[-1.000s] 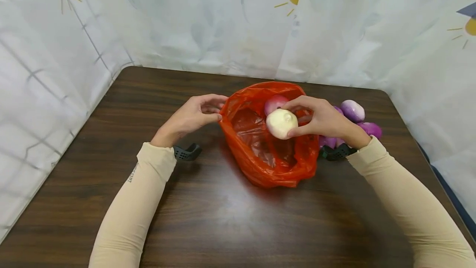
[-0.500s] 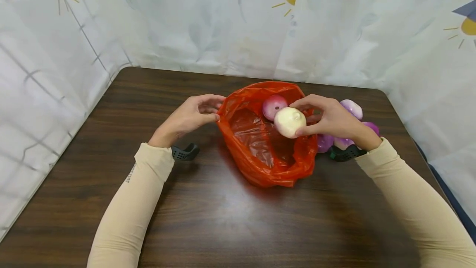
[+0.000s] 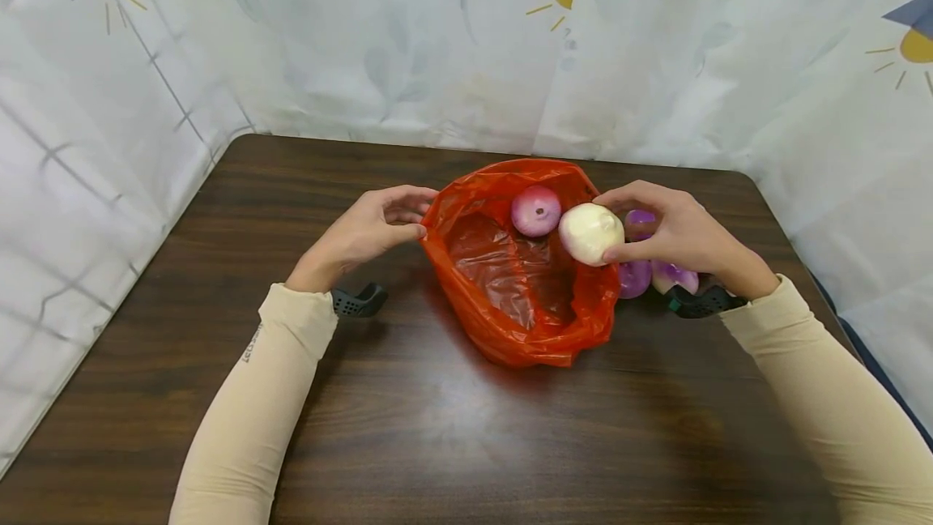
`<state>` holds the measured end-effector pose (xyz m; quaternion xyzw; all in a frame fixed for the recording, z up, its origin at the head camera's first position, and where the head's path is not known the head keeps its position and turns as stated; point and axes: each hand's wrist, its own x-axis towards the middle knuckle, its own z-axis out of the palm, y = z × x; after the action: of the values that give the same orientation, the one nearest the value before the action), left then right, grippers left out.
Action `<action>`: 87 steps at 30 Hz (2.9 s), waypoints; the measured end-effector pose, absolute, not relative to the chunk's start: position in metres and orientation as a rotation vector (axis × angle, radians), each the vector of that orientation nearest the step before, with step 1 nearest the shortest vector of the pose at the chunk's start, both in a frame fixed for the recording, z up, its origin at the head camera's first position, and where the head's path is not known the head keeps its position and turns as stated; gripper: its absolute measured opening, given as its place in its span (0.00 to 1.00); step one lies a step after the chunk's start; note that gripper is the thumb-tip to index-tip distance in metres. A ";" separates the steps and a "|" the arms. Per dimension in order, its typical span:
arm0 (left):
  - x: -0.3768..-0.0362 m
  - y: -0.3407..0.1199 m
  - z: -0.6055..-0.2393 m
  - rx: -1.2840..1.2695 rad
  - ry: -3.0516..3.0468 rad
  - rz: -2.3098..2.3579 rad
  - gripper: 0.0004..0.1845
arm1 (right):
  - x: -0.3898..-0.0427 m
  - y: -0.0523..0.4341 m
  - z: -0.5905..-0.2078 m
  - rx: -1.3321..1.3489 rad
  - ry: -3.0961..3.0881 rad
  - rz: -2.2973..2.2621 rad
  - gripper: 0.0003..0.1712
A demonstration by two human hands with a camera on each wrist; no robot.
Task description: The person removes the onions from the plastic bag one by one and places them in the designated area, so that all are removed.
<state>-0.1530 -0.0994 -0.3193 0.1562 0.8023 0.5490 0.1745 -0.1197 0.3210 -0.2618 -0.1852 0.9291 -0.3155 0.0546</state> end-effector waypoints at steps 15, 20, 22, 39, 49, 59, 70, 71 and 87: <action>-0.152 -0.100 -0.318 0.428 2.291 1.535 0.27 | -0.107 0.351 -0.260 -0.537 2.757 -1.125 0.35; -0.152 -0.100 -0.318 0.420 2.292 1.529 0.27 | -0.102 0.359 -0.262 -0.549 2.765 -1.138 0.35; -0.152 -0.100 -0.318 0.418 2.290 1.530 0.27 | -0.101 0.362 -0.264 -0.569 2.765 -1.141 0.35; -0.152 -0.100 -0.317 0.387 2.283 1.513 0.27 | -0.074 0.384 -0.286 -0.507 2.770 -1.107 0.35; -0.152 -0.102 -0.318 0.383 2.288 1.505 0.28 | -0.060 0.392 -0.296 -0.561 2.742 -1.113 0.37; -0.154 -0.100 -0.319 0.397 2.279 1.514 0.28 | -0.051 0.393 -0.315 -0.645 2.682 -1.149 0.36; -0.154 -0.099 -0.318 0.386 2.282 1.509 0.27 | -0.046 0.390 -0.321 -0.688 2.631 -1.112 0.37; -0.155 -0.099 -0.318 0.388 2.281 1.506 0.28 | -0.046 0.389 -0.322 -0.683 2.636 -1.093 0.37; -0.155 -0.097 -0.317 0.392 2.285 1.506 0.28 | -0.048 0.383 -0.324 -0.682 2.707 -0.891 0.35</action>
<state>-0.1548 -0.0973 -0.3171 0.1392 0.8119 0.5351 0.1875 -0.0478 0.3827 -0.3238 -0.2314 0.9187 -0.3023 0.1054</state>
